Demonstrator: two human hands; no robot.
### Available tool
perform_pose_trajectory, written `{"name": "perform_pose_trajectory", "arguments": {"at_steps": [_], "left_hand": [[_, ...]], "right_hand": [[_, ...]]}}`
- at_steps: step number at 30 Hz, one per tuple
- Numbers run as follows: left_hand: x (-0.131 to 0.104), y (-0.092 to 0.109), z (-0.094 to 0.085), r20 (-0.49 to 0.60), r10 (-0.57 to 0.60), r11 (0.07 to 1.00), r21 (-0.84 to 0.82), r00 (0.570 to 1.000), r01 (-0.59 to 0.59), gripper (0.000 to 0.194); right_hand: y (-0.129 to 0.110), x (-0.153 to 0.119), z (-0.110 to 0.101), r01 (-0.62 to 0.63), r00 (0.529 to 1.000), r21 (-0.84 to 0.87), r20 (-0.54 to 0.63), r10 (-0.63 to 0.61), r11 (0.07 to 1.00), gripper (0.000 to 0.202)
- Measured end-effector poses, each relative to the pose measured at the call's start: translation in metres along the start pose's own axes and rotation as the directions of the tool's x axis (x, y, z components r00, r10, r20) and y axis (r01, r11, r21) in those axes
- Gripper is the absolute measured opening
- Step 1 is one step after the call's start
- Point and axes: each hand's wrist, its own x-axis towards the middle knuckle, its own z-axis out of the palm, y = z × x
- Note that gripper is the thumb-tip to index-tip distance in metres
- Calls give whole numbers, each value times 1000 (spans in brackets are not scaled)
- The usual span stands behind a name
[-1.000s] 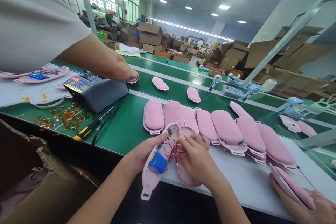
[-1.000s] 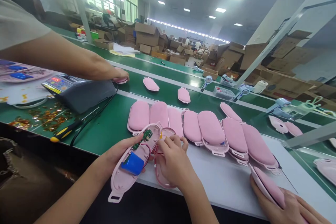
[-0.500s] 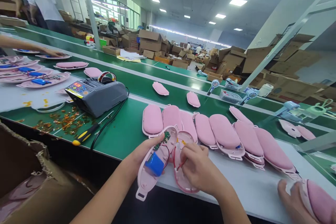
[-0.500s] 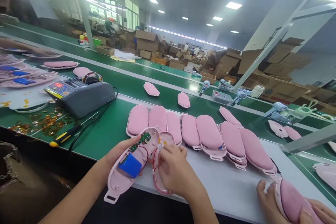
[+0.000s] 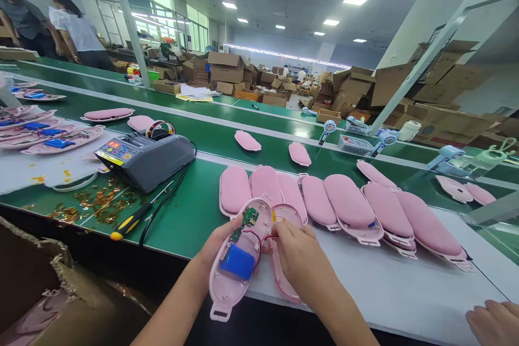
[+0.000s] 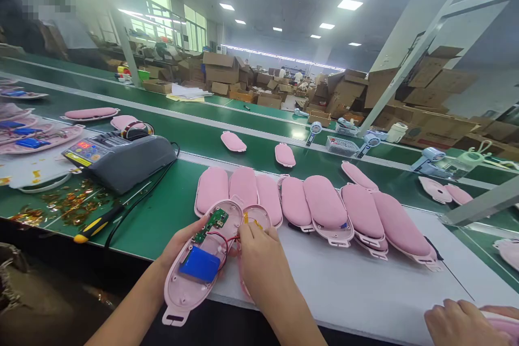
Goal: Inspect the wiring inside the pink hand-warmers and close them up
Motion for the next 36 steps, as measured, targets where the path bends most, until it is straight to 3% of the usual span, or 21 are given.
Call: {"name": "perform_pose_trajectory", "arguments": {"at_steps": [5, 8, 10, 14, 19, 23, 26, 28, 32, 36], "left_hand": [[-5, -7, 3, 9, 182, 980, 78, 983, -182, 46], [-9, -8, 11, 52, 293, 943, 148, 955, -297, 65], [-9, -8, 15, 73, 324, 926, 178, 943, -332, 81], [-9, -4, 20, 67, 355, 909, 209, 932, -361, 80], [-11, 6, 23, 55, 314, 915, 247, 948, -318, 81], [-14, 7, 19, 107, 357, 848, 379, 928, -370, 82], [-13, 4, 15, 185, 428, 743, 486, 885, -461, 82], [-11, 2, 13, 172, 433, 773, 435, 885, -463, 81], [-5, 1, 15, 83, 472, 837, 273, 878, -475, 77], [0, 0, 15, 59, 446, 864, 232, 893, -447, 80]], "right_hand": [[-8, 8, 0, -142, 990, 278, 24, 141, 950, 19], [-9, 11, 2, -267, 961, 621, 119, 248, 737, 14], [-9, 12, 3, -312, 942, 722, 150, 301, 618, 11], [-8, 13, 5, -301, 939, 712, 105, 328, 635, 16], [-4, 11, 13, -164, 941, 440, -199, 274, 883, 24], [1, 11, 18, -123, 915, 341, -325, 240, 932, 32], [0, 12, 16, -77, 931, 340, -313, 190, 937, 30], [-3, 13, 14, -96, 938, 414, -268, 222, 905, 29], [-13, 14, 11, -220, 927, 616, -108, 358, 757, 22], [-20, 18, 10, -281, 925, 678, 2, 381, 679, 18]]}}
